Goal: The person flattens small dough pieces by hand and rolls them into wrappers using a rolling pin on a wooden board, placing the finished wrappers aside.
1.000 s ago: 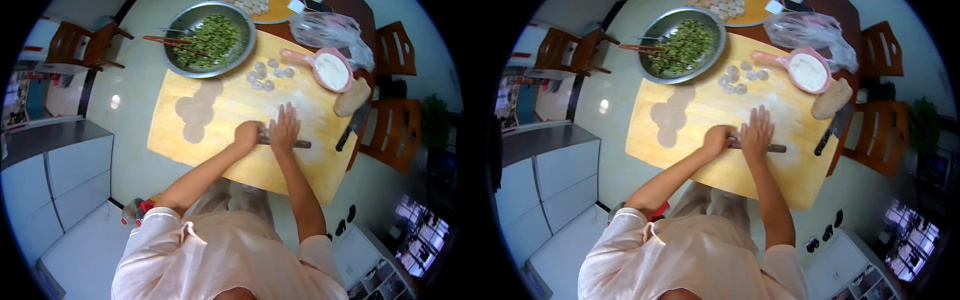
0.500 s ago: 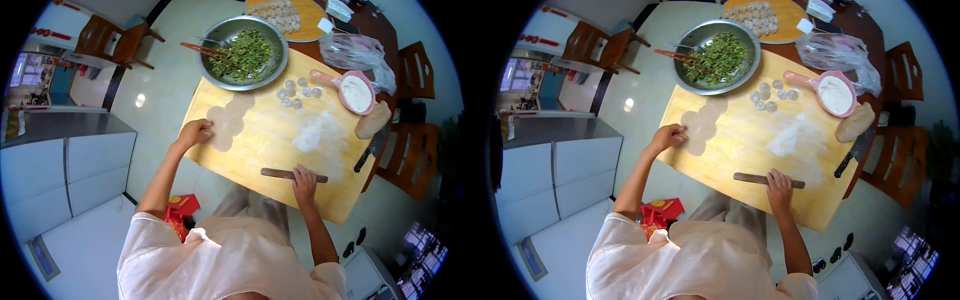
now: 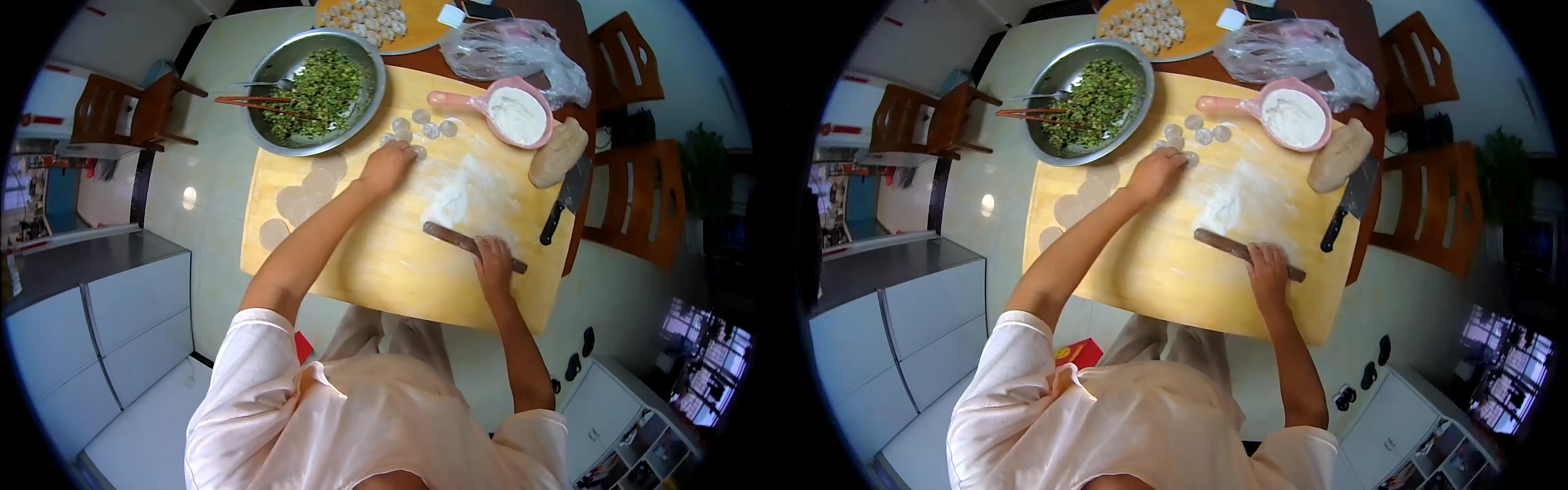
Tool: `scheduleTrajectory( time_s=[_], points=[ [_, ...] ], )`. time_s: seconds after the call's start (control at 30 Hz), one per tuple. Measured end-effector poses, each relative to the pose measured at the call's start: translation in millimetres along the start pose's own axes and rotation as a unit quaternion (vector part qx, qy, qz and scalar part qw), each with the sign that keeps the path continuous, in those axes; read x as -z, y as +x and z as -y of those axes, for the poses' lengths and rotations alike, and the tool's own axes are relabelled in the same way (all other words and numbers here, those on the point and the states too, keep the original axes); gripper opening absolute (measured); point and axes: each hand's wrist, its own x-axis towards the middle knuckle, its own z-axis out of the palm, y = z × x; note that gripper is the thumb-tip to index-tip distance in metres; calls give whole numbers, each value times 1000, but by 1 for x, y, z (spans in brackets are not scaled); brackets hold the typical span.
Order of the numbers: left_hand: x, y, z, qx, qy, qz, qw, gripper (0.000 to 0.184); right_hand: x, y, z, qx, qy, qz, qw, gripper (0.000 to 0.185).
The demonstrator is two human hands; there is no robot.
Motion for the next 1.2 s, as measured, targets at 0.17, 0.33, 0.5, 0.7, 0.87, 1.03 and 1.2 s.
scheduleTrajectory(
  time_s=[0.17, 0.33, 0.5, 0.7, 0.87, 1.03, 1.2],
  points=[
    [-9, -9, 12, 50, 89, -9, 995, 12, 12, -5, 8, -19, 7, -28, 999, 38],
    [-3, -32, -1, 146, 72, -3, 987, 7, -9, -7, 21, 85, 11, 4, 996, 31],
    [-48, -69, -61, 190, -355, 42, 914, 8, -5, -11, 25, 78, 31, 65, 994, 40],
    [-63, -71, -103, 162, -179, 89, 966, 9, -23, 20, 47, -73, -68, 11, 995, 52],
    [-83, -52, -87, 112, -91, 105, 984, 10, -29, 74, 44, -81, -95, -14, 992, 52],
    [-71, -49, -83, 128, -114, 161, 972, 8, -36, 21, 56, -85, -103, 7, 991, 54],
    [-60, -48, -89, 134, -100, 197, 966, 7, -31, 52, 57, -92, -111, -5, 989, 55]
  ],
)
